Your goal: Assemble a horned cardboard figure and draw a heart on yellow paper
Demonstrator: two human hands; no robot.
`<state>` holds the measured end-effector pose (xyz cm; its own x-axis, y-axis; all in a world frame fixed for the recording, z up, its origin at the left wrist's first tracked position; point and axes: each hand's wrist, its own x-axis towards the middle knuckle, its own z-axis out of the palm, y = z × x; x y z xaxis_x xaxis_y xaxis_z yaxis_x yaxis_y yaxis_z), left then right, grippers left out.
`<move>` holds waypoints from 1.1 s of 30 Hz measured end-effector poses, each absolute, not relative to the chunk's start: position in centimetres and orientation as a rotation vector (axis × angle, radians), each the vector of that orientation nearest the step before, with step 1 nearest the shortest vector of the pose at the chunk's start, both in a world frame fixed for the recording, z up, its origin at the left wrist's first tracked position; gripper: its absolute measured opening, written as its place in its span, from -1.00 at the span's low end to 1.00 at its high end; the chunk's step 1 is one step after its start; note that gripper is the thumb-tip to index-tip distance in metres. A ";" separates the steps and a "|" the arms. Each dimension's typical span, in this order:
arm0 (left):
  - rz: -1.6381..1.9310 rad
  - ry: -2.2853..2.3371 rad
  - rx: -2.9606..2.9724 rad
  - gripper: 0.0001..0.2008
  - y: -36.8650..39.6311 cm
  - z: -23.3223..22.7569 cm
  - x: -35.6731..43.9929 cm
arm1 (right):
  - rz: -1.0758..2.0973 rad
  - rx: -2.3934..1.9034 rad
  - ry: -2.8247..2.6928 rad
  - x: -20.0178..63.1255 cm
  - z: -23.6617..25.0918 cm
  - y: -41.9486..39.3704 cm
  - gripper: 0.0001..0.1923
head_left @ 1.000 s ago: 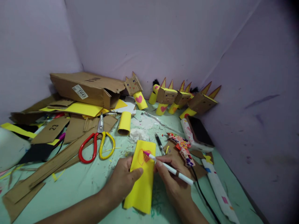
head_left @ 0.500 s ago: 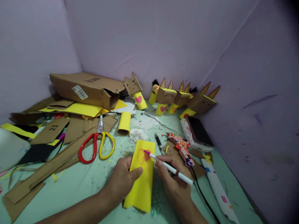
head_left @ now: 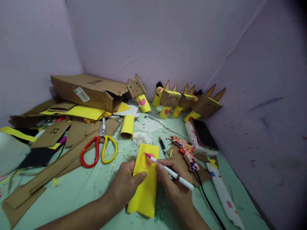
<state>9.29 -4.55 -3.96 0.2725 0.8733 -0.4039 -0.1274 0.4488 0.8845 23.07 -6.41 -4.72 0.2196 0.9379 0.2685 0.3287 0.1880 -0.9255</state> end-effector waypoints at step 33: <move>0.813 1.003 0.791 -0.68 -4.5 -4.2 9.3 | 0.698 -1.259 -1.325 22.2 -4.7 -6.6 -0.93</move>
<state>9.30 -4.50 -4.21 0.3141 0.8626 -0.3965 -0.2099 0.4704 0.8571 22.19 -6.61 -4.72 0.1937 0.9302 0.3119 0.2695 0.2552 -0.9286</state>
